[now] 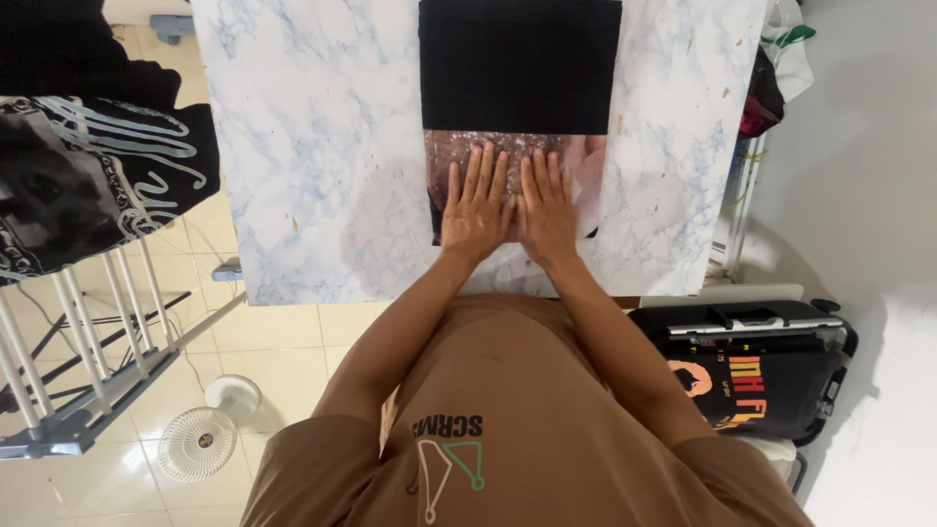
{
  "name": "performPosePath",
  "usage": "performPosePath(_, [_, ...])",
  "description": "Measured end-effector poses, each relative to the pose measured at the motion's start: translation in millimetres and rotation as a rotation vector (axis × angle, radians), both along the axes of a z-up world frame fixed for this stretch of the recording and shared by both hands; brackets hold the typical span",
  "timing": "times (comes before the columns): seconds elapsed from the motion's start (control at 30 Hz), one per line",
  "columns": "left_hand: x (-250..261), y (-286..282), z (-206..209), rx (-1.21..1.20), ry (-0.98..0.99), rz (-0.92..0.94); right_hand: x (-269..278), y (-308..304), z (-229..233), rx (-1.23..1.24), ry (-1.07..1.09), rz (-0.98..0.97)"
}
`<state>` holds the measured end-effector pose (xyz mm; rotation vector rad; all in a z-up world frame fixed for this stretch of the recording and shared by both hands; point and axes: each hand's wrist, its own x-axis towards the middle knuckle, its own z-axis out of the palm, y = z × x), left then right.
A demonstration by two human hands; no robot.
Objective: The person folds a black t-shirt on a marble-patterned table. They smooth the fabric, fold the sides inward, fold the bottom up, and then fold the shirt in half to create a neat rectangular stack.
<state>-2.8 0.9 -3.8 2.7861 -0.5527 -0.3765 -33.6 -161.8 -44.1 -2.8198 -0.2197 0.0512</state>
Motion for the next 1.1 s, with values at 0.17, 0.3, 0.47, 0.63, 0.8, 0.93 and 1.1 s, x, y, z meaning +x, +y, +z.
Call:
performPosePath(0.17, [-11,16,-8,-0.038,-0.001,-0.014,-7,-17,8,-0.107,0.143,-0.069])
performPosePath(0.3, [-20,29,-4,-0.043,0.016,-0.023,-24,-38,16,-0.107,0.127,-0.14])
performPosePath(0.47, [-2,51,5,0.005,-0.019,-0.151,-51,-22,-7,0.004,0.082,-0.147])
performPosePath(0.63, [22,132,14,-0.161,0.171,-0.334,-108,32,14,0.157,0.19,-0.014])
performPosePath(0.8, [16,136,-6,-0.117,-0.073,-0.174,-72,54,75,-0.073,0.593,0.019])
performPosePath(0.93, [-6,96,-4,0.003,-0.116,0.046,-16,82,78,0.162,0.131,0.058])
performPosePath(1.1, [-11,93,4,0.095,0.019,0.082,74,114,46,0.071,0.084,0.257])
